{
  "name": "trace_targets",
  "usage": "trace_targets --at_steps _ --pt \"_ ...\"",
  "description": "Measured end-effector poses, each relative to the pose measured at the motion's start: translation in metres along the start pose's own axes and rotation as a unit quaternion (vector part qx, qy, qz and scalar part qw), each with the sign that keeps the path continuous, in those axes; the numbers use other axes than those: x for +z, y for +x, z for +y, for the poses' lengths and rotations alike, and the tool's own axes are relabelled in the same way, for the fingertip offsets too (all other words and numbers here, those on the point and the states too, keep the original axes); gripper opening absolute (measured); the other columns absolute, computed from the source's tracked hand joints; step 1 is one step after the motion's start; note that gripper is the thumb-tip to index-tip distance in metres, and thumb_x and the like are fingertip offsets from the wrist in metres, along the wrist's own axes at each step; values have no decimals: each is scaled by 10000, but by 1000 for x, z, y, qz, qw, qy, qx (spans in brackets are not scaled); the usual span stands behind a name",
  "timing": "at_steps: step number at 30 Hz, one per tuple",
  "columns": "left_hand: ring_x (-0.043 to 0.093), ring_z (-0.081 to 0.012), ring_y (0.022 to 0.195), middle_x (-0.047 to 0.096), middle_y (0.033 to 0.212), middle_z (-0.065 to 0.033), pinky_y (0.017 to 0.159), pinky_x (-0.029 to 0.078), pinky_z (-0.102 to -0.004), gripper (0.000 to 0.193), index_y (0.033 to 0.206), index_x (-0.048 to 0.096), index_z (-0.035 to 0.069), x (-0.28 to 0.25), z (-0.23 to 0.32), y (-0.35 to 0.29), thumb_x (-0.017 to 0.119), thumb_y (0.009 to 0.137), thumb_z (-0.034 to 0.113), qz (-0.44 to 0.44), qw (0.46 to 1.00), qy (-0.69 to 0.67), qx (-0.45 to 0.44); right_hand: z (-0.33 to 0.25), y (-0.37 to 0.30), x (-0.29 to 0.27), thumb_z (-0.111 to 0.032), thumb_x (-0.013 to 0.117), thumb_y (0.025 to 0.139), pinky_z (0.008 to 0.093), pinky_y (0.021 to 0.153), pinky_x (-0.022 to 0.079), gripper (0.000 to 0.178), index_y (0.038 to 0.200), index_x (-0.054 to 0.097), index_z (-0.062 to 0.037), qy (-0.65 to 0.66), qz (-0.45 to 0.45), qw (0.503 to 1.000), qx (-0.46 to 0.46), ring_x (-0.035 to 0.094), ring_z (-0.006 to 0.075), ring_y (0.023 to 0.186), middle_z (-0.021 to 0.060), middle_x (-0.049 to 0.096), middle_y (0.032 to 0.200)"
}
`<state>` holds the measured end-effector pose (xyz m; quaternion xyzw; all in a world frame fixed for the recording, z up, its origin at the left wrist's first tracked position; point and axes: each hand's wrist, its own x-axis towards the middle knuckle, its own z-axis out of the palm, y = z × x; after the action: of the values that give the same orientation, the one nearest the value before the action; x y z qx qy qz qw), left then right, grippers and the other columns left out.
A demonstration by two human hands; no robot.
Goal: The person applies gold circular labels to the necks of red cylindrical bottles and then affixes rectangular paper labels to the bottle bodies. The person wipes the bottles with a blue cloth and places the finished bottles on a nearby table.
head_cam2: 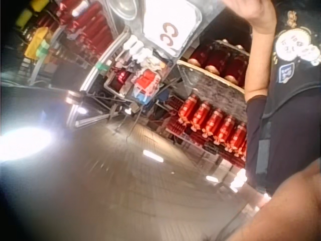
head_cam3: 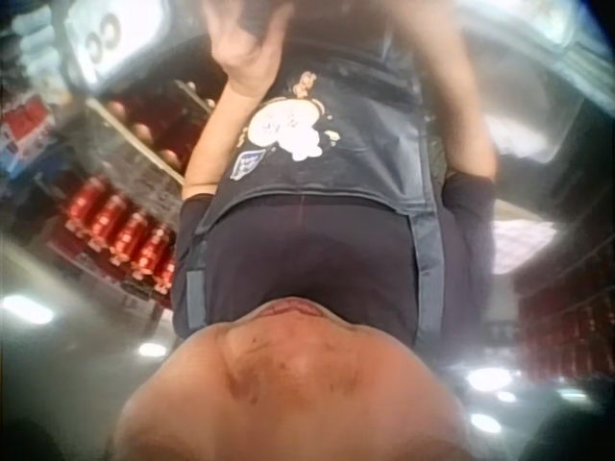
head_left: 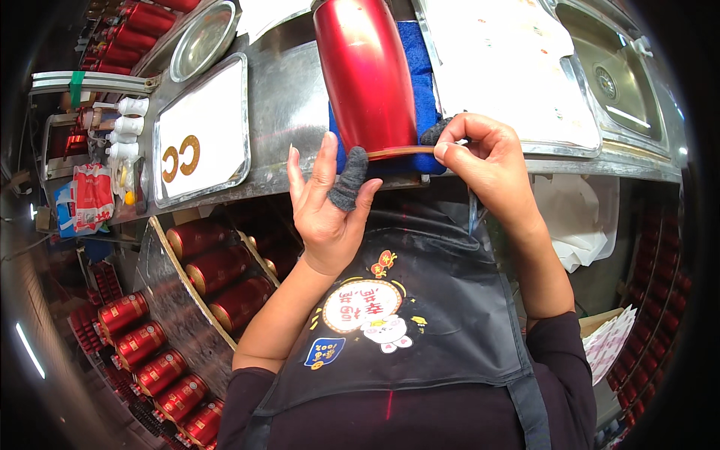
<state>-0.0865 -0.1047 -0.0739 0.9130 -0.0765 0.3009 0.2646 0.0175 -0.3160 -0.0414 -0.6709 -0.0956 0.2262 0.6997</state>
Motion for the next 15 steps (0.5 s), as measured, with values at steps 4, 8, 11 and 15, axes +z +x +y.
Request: trace_targets --at_steps 4,8,11,15 --pt "671 -332 1179 620 1384 -243 1151 307 -637 366 1135 748 -16 -1 5 12 849 793 68 -10 999 23 32 5 2 -1 -46 692 894 184 599 368 77 837 646 -23 -9 -9 1000 7 493 3 699 -44 605 798" --pt "640 -374 1233 587 1435 -232 1158 270 -639 382 1108 786 81 -3 15 27 865 735 73 -11 996 69 58 6 4 -1 -47 695 892 180 604 375 77 838 646 -23 -22 -5 1000 -5 499 3 700 -45 606 799" --pt "571 -450 1306 555 1469 -239 1169 237 -643 355 1071 804 168 1 21 38 856 725 109 -25 990 115 82 8 6 2 -44 694 895 177 610 385 71 843 651 -23 -24 -6 1000 2 505 1 709 -42 617 815" --pt "565 -439 1318 587 1451 -192 1093 305 -727 286 981 759 52 10 12 45 815 711 127 -18 997 64 47 9 7 5 -31 690 897 162 604 387 44 864 666 -16 -19 -10 1000 22 502 -14 712 -40 630 841"
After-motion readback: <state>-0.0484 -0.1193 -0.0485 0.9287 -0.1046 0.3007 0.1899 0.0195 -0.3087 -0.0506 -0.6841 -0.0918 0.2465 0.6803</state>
